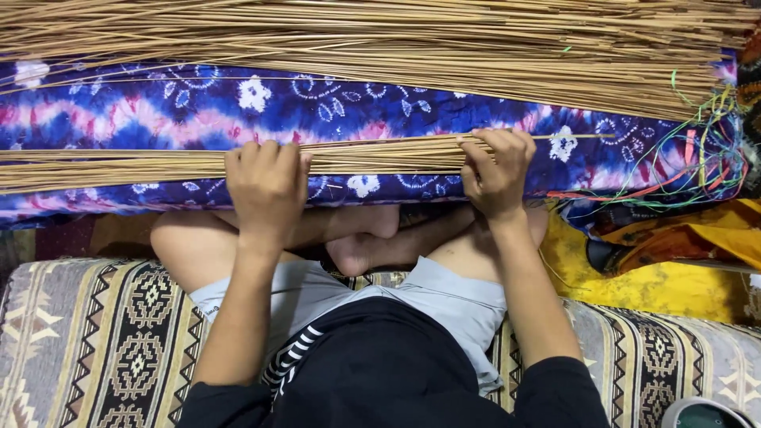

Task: Organizing and aligning bundles of long rattan sticks on a patterned fabric surface.

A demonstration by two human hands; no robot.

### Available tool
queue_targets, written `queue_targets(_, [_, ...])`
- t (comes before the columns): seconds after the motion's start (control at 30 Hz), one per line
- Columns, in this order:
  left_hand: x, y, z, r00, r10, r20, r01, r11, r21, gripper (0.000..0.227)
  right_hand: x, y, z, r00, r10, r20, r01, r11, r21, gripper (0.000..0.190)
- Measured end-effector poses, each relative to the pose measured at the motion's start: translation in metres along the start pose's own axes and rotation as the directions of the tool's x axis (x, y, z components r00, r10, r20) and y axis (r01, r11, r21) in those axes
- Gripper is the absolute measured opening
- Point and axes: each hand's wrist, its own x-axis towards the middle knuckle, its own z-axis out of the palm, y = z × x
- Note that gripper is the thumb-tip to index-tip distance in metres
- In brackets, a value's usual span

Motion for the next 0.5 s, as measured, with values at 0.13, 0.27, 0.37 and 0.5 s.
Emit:
queue_targets(0.13, [-0.018, -0.022, -0.004, 1.000, -0.016, -0.021, 0.016, 1.000, -0.002, 0.030, -0.010, 0.011, -0.024, 0.999, 0.037, 0.027, -0.039, 0.996, 0.078, 0.021])
queue_targets(0.27, [-0.034, -0.046, -0.022, 0.998, -0.048, -0.036, 0.051, 0.996, 0.073, 0.032, -0.014, 0.025, -0.051, 0.983, 0.119, 0.141, -0.123, 0.992, 0.016, 0.017])
queue_targets(0.37, [-0.035, -0.030, -0.023, 0.999, -0.047, -0.013, 0.048, 0.996, 0.081, 0.027, -0.016, 0.011, -0.050, 0.958, 0.174, 0.227, -0.192, 0.980, 0.059, 0.021])
queue_targets(0.5, [-0.026, 0.025, -0.014, 0.999, 0.050, -0.002, -0.050, 0.995, -0.091, 0.025, 0.060, -0.072, -0.076, 0.950, 0.092, 0.300, -0.140, 0.980, 0.141, 0.005])
